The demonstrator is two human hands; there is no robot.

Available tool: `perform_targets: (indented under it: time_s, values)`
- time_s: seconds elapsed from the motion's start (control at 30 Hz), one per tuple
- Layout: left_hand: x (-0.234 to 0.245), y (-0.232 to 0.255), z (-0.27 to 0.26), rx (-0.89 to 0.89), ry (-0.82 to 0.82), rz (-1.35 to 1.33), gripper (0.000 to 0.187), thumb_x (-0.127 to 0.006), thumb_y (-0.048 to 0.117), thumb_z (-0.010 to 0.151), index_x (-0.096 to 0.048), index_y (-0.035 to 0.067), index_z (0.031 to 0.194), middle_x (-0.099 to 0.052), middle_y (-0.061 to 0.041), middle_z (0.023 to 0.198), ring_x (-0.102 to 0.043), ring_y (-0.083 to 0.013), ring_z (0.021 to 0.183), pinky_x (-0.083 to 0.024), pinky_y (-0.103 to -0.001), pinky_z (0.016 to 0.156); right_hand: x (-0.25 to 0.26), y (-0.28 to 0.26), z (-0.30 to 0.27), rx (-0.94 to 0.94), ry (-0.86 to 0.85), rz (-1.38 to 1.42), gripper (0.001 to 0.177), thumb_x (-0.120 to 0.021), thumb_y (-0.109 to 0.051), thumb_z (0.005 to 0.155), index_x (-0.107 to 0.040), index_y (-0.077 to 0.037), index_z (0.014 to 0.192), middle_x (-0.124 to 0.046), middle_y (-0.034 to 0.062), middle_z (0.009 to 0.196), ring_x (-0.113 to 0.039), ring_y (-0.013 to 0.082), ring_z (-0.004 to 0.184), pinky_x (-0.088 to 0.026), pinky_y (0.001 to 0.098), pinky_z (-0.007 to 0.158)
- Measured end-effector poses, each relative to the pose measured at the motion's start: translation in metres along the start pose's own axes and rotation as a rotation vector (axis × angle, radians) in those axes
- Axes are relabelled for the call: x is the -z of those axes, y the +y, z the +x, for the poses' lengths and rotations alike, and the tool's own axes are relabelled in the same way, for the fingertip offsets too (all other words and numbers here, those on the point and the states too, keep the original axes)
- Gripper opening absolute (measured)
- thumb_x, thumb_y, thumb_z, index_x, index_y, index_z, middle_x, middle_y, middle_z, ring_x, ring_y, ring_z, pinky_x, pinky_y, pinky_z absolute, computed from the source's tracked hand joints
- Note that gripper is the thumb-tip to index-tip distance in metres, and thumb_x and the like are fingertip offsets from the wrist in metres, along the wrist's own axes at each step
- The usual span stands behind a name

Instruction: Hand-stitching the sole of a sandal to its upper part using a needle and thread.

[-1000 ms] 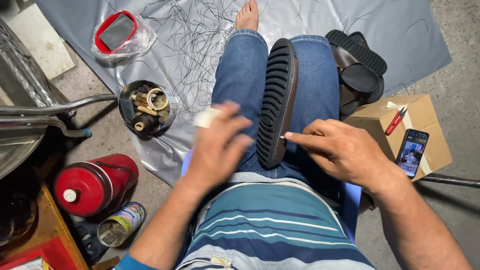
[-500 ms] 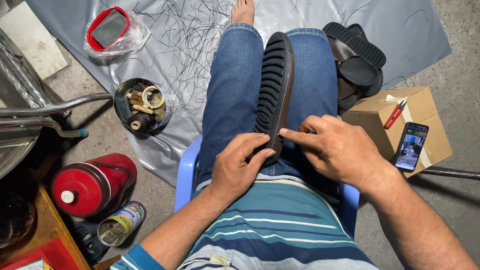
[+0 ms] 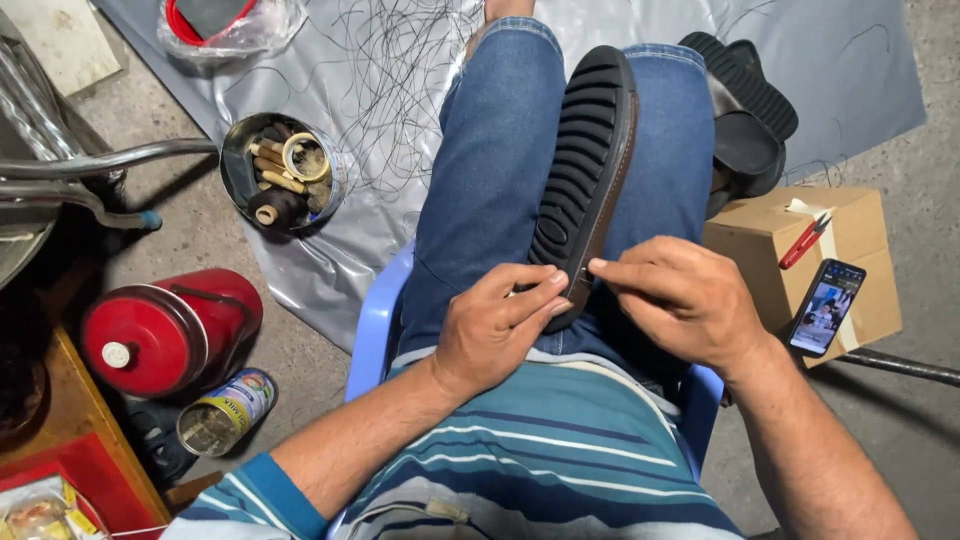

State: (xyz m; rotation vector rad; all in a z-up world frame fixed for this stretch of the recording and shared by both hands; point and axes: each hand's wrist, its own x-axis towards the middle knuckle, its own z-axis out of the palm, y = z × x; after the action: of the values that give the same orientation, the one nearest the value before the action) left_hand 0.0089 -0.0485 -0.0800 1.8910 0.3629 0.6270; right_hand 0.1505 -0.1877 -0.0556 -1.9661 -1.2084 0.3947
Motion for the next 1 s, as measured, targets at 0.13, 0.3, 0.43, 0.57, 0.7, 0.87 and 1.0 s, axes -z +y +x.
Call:
perform_targets:
  time_s: [0.13,0.3,0.43,0.57,0.7,0.87,1.0]
  values:
    - [0.001,-0.003,0.003,0.024,0.025,-0.065,0.029,-0.073,0.008,0.075,-0.068,0.017,0.102,-0.068,-0.004,0.092,-0.068,-0.0244,0.076,-0.057,-0.031,0.059,0.0,-0.002,0.008,0.076,0.037,-0.001,0.021,-0.067,0.0,0.072,-0.072,-0.012,0.089,-0.064,0.0035,0.077,-0.062,0.0213,0.066,-0.052,0.0316,0.06]
    - [-0.004,-0.01,0.003,0.005,0.015,-0.042,0.028,-0.073,0.01,0.075,-0.068,0.018,0.101,-0.067,-0.002,0.093,-0.068,-0.0211,0.078,-0.057,-0.029,0.06,-0.002,-0.01,0.016,0.056,0.011,-0.142,0.016,-0.07,-0.005,0.072,-0.07,-0.013,0.086,-0.064,0.0014,0.076,-0.063,0.0193,0.067,-0.052,0.0302,0.059]
    - [-0.004,-0.013,0.002,-0.062,-0.014,0.04,0.027,-0.072,0.011,0.077,-0.067,0.017,0.103,-0.067,-0.001,0.093,-0.068,-0.02,0.078,-0.057,-0.028,0.062,-0.006,-0.009,0.014,0.069,0.012,-0.233,0.015,-0.069,-0.008,0.075,-0.068,-0.011,0.089,-0.063,0.0021,0.075,-0.061,0.0199,0.066,-0.051,0.0304,0.056]
    - [0.012,-0.006,0.008,-0.098,-0.067,0.139,0.023,-0.071,0.013,0.078,-0.068,0.017,0.1,-0.066,-0.001,0.089,-0.068,-0.0203,0.073,-0.057,-0.029,0.059,-0.007,-0.02,0.005,0.092,0.061,-0.311,0.015,-0.066,-0.009,0.077,-0.068,-0.014,0.091,-0.064,0.0012,0.08,-0.062,0.02,0.07,-0.052,0.0304,0.06]
    - [0.057,-0.01,0.022,0.046,-0.313,0.276,0.013,-0.065,0.015,0.079,-0.069,0.017,0.091,-0.064,-0.002,0.078,-0.065,-0.0219,0.069,-0.053,-0.031,0.056,-0.002,-0.03,-0.003,0.069,0.083,-0.452,0.008,-0.065,-0.015,0.083,-0.068,-0.016,0.091,-0.065,-0.0022,0.085,-0.063,0.0151,0.075,-0.051,0.0266,0.065]
    - [0.083,0.008,0.045,0.366,-0.568,-0.094,0.011,-0.066,0.014,0.074,-0.067,0.009,0.083,-0.06,-0.013,0.113,-0.062,-0.0318,0.097,-0.053,-0.036,0.07,0.001,-0.037,-0.005,0.046,0.042,-0.564,0.008,-0.061,-0.017,0.086,-0.066,-0.021,0.09,-0.063,-0.0063,0.087,-0.062,0.0118,0.078,-0.05,0.0233,0.066]
    - [0.048,0.015,0.04,0.581,-0.515,-0.809,0.01,-0.06,0.01,0.083,-0.065,0.005,0.09,-0.062,-0.015,0.106,-0.063,-0.015,0.074,-0.054,-0.019,0.051,0.003,-0.041,0.001,0.021,-0.023,-0.567,0.012,-0.059,-0.014,0.086,-0.066,-0.02,0.093,-0.062,-0.0043,0.085,-0.061,0.0153,0.075,-0.05,0.0256,0.065]
